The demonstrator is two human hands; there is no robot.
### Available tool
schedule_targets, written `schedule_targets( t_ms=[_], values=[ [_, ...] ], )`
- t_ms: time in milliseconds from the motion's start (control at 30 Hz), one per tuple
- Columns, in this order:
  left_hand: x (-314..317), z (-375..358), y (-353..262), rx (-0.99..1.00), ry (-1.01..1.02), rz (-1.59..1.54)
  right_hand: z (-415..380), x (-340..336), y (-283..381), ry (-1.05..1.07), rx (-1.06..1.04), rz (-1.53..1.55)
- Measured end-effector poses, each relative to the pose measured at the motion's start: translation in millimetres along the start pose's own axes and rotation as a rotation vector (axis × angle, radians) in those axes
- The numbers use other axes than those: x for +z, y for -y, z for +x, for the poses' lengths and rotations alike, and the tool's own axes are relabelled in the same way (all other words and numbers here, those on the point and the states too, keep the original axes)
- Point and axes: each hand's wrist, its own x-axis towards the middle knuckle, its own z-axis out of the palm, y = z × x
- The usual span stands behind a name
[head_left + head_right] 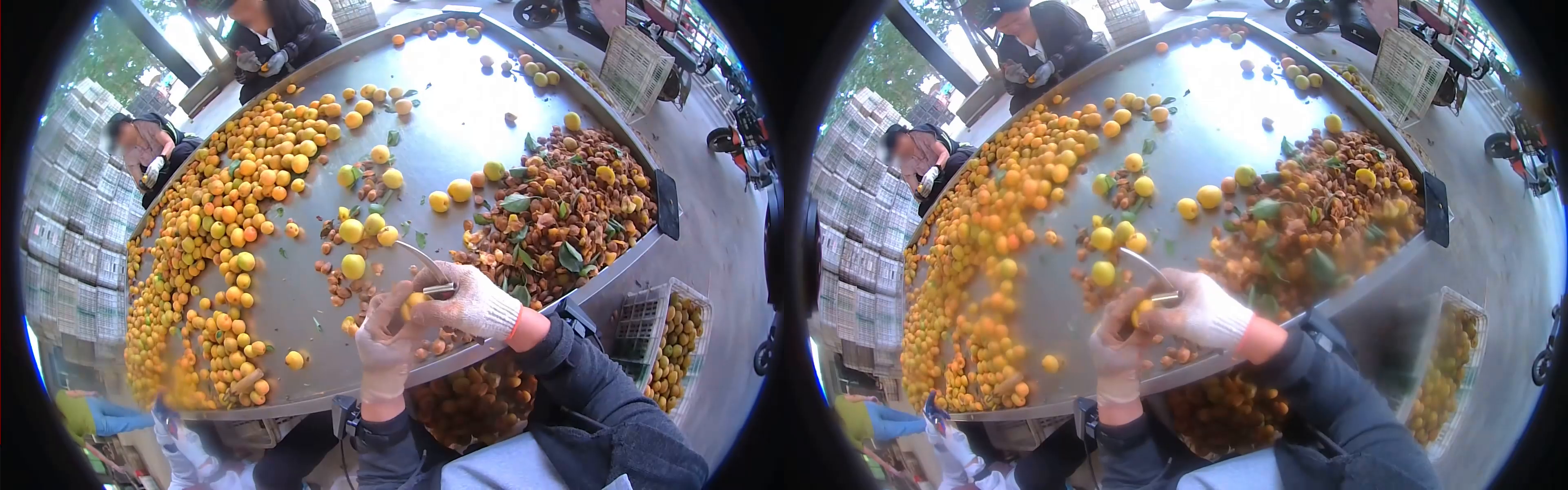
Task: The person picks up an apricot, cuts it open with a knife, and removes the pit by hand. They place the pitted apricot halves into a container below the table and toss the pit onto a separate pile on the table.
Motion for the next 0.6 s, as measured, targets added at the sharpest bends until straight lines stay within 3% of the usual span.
schedule_targets(
  t_ms=[67,133,167,233,367,400,500,600],
  values=[
    [0,2,-1,-0.046,0.007,-0.071,0,1,-1,-0.074,-0.151,-0.061],
    [-2,2,-7,-0.415,-0.093,-0.565,-7,-5,15,-0.096,-0.034,0.019],
    [-7,2,-5,-0.417,-0.09,-0.564,-9,-7,23,-0.115,0.083,0.1],
    [-19,2,3,-0.261,0.044,-0.788,-11,-19,21,-0.088,0.083,0.168],
    [-17,6,26,-0.338,-0.06,-0.927,-27,-10,22,0.094,0.058,0.131],
    [-15,4,41,-0.335,-0.026,-0.883,-15,-2,-1,0.098,-0.276,-0.042],
    [-9,-1,63,-0.384,0.029,-0.882,-17,4,-10,0.021,-0.454,-0.649],
    [-6,-1,69,-0.429,0.142,-0.99,-13,7,-5,-0.039,-0.457,-0.876]
  ],
)
